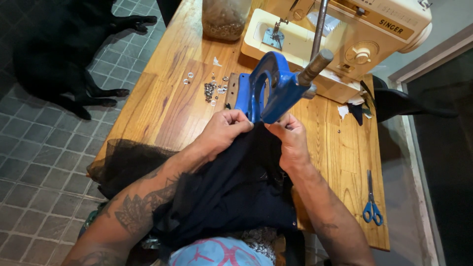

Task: Attaching metal snaps to a black fabric piece using a manual hand press

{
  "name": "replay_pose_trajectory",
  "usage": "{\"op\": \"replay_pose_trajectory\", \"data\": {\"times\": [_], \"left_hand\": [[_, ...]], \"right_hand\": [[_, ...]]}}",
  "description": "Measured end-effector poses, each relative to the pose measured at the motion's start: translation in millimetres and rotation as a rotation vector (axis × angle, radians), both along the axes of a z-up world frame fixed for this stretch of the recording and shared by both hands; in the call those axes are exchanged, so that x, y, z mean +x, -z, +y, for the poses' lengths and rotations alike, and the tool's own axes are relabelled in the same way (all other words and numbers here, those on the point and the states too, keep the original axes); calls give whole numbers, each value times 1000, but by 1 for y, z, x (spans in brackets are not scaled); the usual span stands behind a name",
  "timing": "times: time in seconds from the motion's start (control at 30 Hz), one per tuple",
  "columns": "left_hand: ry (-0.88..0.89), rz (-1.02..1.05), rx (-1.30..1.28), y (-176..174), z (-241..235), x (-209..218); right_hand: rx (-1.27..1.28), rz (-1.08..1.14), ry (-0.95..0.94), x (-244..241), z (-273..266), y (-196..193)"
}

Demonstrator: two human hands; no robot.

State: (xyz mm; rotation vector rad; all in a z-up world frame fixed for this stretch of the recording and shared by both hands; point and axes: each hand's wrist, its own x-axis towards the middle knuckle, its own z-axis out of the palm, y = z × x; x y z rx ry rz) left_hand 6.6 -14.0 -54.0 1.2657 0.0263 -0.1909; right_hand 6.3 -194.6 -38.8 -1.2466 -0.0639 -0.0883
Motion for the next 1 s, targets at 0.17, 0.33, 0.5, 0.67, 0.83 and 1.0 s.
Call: {"op": "replay_pose_trajectory", "data": {"times": [0.17, 0.33, 0.5, 0.67, 0.83, 1.0], "left_hand": [[21, 27, -34, -2, 2, -2], [17, 51, -47, 0, 0, -1], [3, -34, 44, -10, 3, -4], [0, -354, 182, 7, 1, 3], [17, -517, 181, 3, -5, 2], [70, -472, 74, 15, -8, 6]], "right_hand": [[-52, -8, 4, -1, -4, 2], [-54, -10, -16, -5, -5, -1], [-27, 4, -37, -8, -5, -3], [-63, 97, -36, -19, -8, 0], [-158, 275, -45, -22, -10, 6], [-87, 375, -163, -27, -2, -1]]}}
